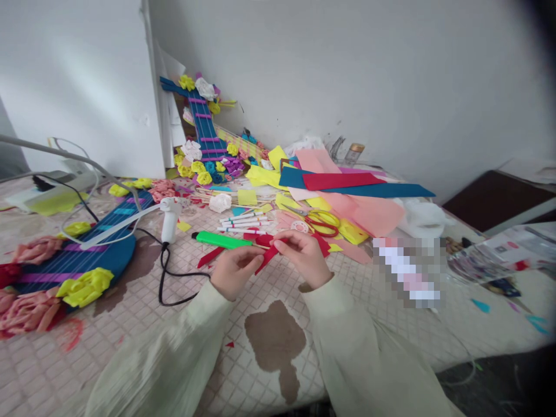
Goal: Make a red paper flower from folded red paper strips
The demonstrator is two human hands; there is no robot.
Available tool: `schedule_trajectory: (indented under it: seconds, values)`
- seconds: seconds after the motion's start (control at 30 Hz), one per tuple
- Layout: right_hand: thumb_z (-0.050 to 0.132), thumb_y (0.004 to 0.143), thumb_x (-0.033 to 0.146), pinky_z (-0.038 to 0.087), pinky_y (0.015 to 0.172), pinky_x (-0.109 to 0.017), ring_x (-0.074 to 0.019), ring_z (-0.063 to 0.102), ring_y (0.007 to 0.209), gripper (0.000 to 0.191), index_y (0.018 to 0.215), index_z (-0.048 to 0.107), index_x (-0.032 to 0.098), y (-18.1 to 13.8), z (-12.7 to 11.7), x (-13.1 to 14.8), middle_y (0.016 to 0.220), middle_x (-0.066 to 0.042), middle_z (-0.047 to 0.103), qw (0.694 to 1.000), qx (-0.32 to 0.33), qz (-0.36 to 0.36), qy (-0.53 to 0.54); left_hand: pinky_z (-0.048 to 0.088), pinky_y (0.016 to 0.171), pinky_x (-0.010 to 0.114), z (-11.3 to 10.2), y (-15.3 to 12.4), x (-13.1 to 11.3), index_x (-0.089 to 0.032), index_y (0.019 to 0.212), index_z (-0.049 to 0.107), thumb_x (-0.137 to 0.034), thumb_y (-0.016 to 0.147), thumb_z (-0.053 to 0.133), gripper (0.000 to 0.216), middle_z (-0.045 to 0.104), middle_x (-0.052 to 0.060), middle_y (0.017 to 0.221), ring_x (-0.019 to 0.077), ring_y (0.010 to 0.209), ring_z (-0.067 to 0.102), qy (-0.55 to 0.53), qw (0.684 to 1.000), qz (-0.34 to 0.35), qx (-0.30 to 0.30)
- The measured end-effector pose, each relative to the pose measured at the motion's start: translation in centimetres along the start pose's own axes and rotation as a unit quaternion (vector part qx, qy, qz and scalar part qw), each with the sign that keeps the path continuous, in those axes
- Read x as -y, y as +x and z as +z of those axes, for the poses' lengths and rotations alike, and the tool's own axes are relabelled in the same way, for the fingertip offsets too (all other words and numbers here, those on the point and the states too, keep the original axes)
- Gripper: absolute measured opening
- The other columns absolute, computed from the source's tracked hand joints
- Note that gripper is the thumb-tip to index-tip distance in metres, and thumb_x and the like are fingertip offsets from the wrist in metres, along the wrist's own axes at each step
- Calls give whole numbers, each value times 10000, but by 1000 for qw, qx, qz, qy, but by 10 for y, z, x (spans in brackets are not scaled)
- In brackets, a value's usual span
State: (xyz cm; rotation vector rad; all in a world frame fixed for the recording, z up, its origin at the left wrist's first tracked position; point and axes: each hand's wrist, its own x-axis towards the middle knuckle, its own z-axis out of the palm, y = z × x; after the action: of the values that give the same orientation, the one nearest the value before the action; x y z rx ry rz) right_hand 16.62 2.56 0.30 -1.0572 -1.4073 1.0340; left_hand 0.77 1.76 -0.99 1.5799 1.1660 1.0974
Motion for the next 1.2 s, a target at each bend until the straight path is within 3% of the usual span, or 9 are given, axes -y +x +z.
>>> schedule_trajectory:
  seconds: [0.27, 0.47, 0.9, 1.07, 1.2]
  values:
    - [621, 666, 285, 467, 528, -250, -130, 596, 541, 251, 873, 548, 163, 1, -3, -1, 639, -4, 621, 995, 37, 77, 48, 487, 607, 271, -1, -1, -3, -118, 810, 643, -281, 690, 531, 232, 681, 84, 794, 177, 670, 613, 44, 999, 15, -5]
    - [627, 657, 292, 467, 549, -259, -139, 607, 563, 243, 850, 562, 158, 1, -4, -1, 661, -11, 625, 996, 33, 70, 36, 490, 564, 253, -1, -1, -3, -132, 817, 637, -279, 686, 541, 219, 682, 73, 790, 175, 669, 620, 43, 999, 21, -7]
    - [646, 623, 282, 461, 514, -242, -119, 578, 570, 249, 820, 574, 148, 2, -6, -2, 718, -21, 603, 995, 34, 92, 31, 478, 582, 251, -5, -2, -3, -154, 826, 662, -273, 712, 505, 227, 689, 56, 808, 174, 689, 617, 151, 987, 49, -22]
    - [628, 647, 296, 476, 555, -251, -123, 574, 607, 238, 823, 576, 144, 5, -8, -7, 730, -31, 609, 997, 55, 57, 20, 468, 556, 237, -4, -2, 0, -157, 819, 655, -268, 711, 510, 213, 689, 56, 784, 166, 656, 618, 156, 986, 54, -20]
    - [473, 769, 359, 485, 612, -271, -144, 589, 695, 261, 887, 560, 144, 9, -7, -14, 802, -57, 619, 993, 38, -22, -112, 448, 499, 226, -15, -4, -9, -161, 808, 657, -280, 708, 503, 219, 687, 48, 754, 150, 581, 596, 189, 979, 58, -46]
